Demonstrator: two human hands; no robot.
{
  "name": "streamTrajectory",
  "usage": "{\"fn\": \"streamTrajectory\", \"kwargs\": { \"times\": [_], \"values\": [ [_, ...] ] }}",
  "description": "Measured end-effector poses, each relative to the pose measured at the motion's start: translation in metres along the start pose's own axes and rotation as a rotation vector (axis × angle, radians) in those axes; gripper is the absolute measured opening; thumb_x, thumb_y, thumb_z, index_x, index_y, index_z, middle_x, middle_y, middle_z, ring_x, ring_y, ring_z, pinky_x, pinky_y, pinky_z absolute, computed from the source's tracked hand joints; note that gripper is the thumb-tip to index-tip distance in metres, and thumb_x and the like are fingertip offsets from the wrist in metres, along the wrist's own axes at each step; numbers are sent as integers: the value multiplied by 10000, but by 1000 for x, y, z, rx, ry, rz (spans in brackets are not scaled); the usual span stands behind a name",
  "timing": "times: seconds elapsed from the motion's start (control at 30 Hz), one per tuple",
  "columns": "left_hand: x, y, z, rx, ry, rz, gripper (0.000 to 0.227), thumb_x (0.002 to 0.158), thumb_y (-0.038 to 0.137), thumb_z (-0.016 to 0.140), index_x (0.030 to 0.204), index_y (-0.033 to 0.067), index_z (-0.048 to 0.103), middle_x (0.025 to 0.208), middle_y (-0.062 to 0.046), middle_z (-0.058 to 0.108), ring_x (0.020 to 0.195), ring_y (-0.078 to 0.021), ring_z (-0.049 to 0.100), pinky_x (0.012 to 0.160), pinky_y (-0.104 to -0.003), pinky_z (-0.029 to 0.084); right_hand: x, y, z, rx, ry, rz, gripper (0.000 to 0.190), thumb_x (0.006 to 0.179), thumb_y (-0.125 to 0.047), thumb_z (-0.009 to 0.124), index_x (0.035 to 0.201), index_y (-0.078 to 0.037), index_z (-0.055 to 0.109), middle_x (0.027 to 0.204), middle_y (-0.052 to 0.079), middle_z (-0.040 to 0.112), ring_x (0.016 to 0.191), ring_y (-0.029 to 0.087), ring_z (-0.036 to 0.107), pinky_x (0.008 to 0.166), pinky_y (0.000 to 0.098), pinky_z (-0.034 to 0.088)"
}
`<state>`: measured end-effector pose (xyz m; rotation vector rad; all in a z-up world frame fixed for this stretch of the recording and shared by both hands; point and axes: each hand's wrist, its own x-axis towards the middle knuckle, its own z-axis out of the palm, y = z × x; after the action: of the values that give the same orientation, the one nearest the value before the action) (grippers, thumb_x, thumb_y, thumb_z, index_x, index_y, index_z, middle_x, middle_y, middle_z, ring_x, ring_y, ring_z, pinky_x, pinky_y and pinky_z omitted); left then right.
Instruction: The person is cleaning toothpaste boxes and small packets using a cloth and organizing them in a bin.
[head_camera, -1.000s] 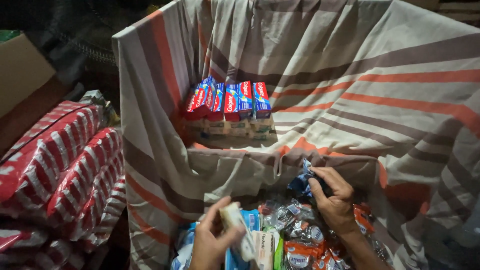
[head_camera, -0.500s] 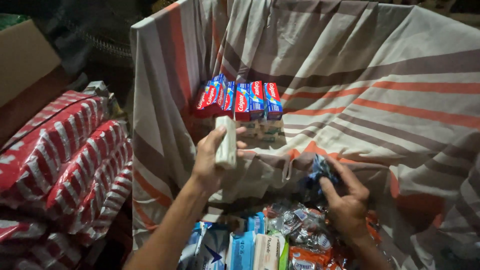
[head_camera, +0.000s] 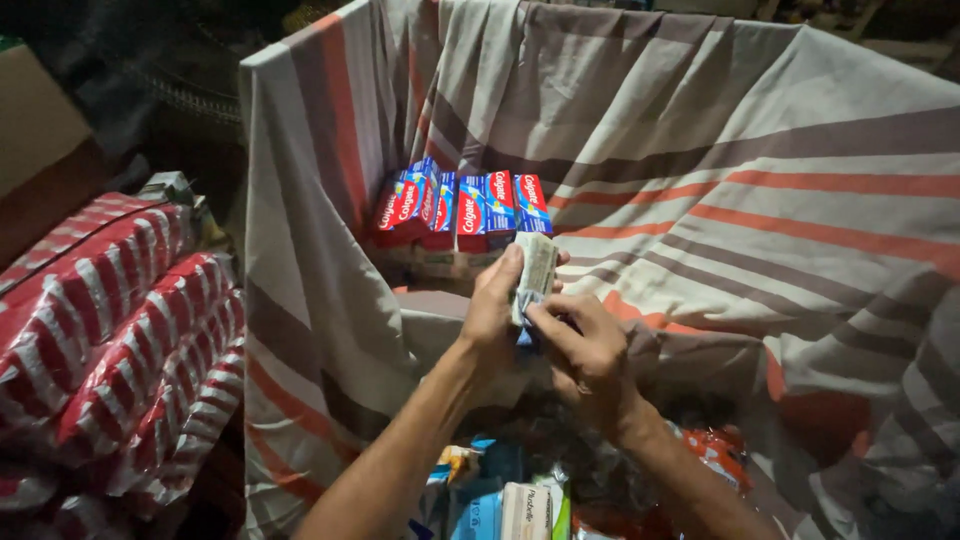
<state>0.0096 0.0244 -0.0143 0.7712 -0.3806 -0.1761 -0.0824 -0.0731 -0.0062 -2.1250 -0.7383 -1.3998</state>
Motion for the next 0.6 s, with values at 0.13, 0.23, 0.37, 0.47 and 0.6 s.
{"fn": "streamTrajectory", "kwargs": {
  "times": [0.13,0.23,0.37,0.47,0.6],
  "values": [
    [4,-16,2,-34,18,30,490,983,461,664,1160,15,765,1036,-241,765,829,-287,733,737,-456,631,9,37,-4,-67,-5,-87,307,844,15,709,1131,-58,789,1074,154,706,937,371,699,862,452,565],
    [9,-10,3,49,-28,-1,474,994,447,665,1193,27,763,1062,-233,760,850,-300,732,792,-498,634,26,44,-10,-74,69,-25,270,914,43,671,1163,1,766,1083,203,677,949,398,686,863,425,559],
    [8,-2,21,87,-29,14,427,1011,456,642,1065,61,797,911,-164,773,765,-226,729,709,-385,639,16,27,-7,-81,52,-64,253,918,-6,696,1162,-4,764,1081,197,669,953,394,687,859,446,564],
    [7,2,24,77,-30,-2,470,1001,495,633,1026,54,793,854,-135,771,714,-174,712,659,-333,614,-2,18,-6,-78,-16,-106,261,923,-86,663,1153,-39,776,1100,157,673,966,348,690,890,420,565],
    [13,-9,19,58,-46,-15,423,997,464,666,963,63,795,770,-133,753,646,-197,730,600,-334,620,5,51,-8,-95,-19,-176,296,943,-190,729,1191,-31,756,1121,181,661,973,367,666,924,457,544]
  ]
}}
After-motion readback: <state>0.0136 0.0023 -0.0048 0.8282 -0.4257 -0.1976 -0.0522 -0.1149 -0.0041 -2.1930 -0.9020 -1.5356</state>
